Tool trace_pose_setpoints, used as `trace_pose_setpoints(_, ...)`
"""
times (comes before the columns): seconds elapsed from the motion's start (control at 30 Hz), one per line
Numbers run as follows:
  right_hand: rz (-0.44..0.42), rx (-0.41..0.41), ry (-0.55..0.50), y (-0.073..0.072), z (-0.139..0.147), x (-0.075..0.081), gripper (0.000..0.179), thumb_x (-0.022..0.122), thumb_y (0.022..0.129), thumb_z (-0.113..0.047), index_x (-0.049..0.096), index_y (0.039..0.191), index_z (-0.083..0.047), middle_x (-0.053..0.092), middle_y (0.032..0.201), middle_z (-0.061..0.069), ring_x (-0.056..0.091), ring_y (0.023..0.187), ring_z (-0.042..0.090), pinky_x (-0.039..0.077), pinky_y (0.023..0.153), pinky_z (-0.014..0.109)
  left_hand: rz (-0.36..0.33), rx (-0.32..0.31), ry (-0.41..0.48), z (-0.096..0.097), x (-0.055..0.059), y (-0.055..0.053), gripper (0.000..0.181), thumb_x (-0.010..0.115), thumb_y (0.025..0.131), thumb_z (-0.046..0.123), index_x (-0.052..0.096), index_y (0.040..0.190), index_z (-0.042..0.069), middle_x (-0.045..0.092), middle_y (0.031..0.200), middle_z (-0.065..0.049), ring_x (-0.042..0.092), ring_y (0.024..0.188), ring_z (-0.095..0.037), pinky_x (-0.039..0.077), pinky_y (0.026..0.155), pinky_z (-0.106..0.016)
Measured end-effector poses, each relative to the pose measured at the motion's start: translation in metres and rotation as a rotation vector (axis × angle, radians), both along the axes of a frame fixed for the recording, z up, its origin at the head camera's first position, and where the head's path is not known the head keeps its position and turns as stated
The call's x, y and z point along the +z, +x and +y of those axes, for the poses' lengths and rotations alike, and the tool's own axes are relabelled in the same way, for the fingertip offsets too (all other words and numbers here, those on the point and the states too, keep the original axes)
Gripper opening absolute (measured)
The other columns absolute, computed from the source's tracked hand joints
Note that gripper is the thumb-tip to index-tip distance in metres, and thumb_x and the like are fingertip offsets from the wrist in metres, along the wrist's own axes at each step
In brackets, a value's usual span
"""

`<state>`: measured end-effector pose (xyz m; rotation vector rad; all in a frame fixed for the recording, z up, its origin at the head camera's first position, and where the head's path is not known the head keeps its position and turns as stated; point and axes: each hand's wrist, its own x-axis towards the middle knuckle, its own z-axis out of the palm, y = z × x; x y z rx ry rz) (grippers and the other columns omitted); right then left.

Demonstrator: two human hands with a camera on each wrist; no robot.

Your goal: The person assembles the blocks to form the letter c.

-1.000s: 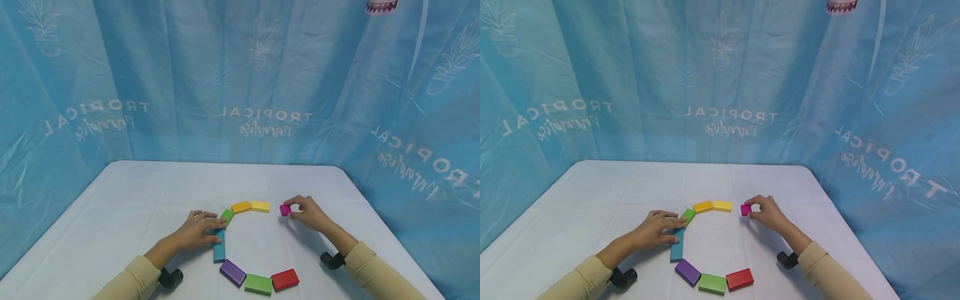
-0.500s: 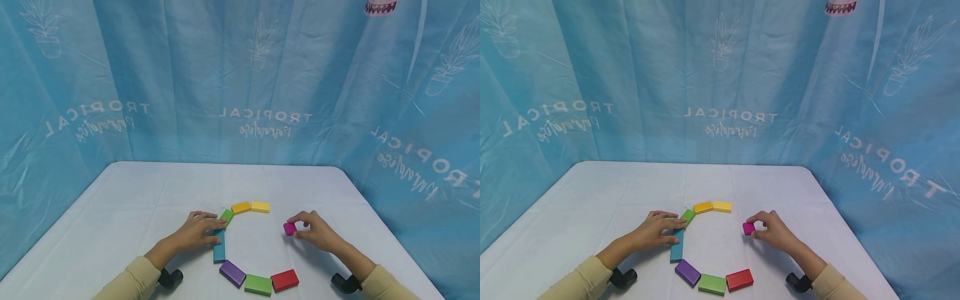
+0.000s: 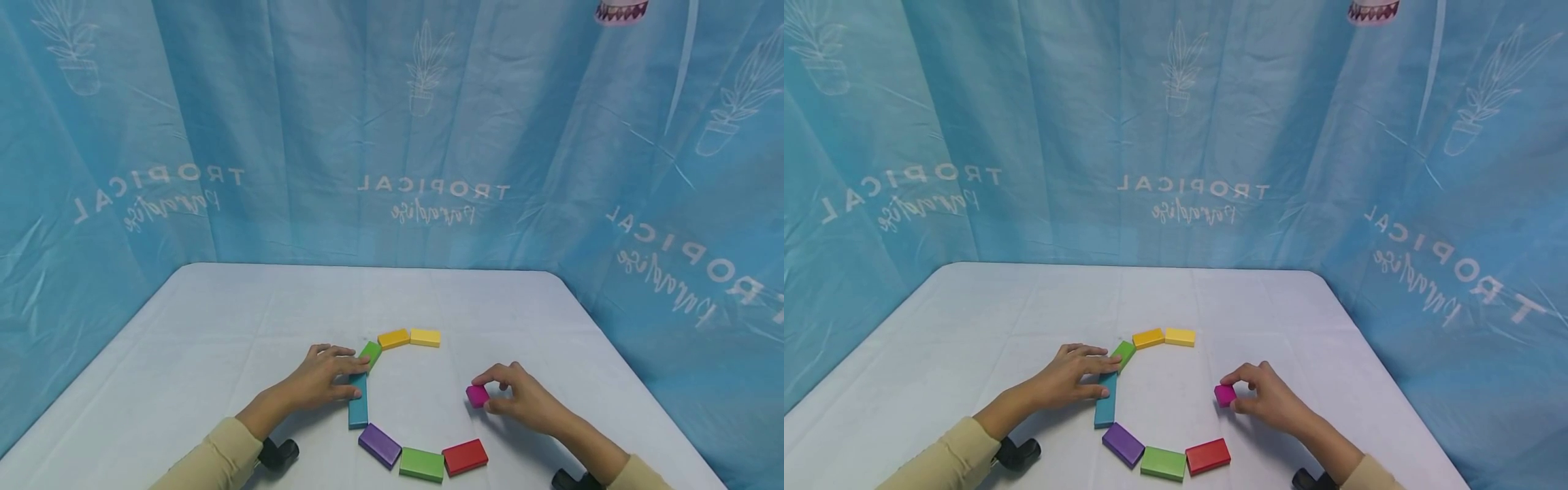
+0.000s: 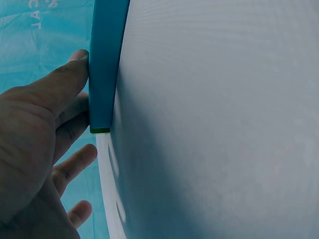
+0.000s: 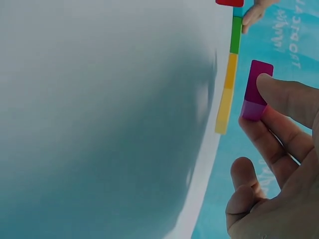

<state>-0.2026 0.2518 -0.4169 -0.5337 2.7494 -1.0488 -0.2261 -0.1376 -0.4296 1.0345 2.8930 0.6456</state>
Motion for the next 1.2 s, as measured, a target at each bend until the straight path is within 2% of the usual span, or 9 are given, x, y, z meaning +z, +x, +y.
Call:
trace_pose_setpoints(0.6,-0.088,0.087,0.010,0.022,0.012,-0.007,0.036,0.081,0.076,-0.020,0.070,0.110,-0.022,0.058,0.106,-0.004,0.045,0.098,0.025,0.049,0.071,0.026,0.006,0.013,-0.011,0.001,-0.002,0.000,0.054,0.071,0.085,0.038,0.060,0.132,0.014,0.055,0.136,0.003,0.044,0.128,-0.029,0.020,0.103,-0.061)
trace_pose_setpoints(0.97,-0.095,0.197,-0.021,0.025,0.017,-0.010,0.033,0.079,0.079,-0.015,0.070,0.109,-0.024,0.061,0.107,-0.009,0.045,0.102,0.025,0.048,0.077,0.027,0.003,0.014,-0.011,0.001,0.002,-0.001,0.054,0.071,0.086,0.037,0.060,0.133,0.014,0.055,0.137,0.003,0.043,0.129,-0.029,0.020,0.103,-0.061)
trace_pose_setpoints(1.2,-0.105,0.227,-0.010,0.026,0.019,-0.010,0.034,0.077,0.080,-0.014,0.070,0.110,-0.026,0.061,0.107,-0.013,0.046,0.101,0.023,0.047,0.076,0.027,-0.004,0.012,-0.005,0.001,0.002,-0.001,0.053,0.071,0.086,0.037,0.060,0.132,0.013,0.055,0.136,0.003,0.043,0.128,-0.030,0.021,0.102,-0.062)
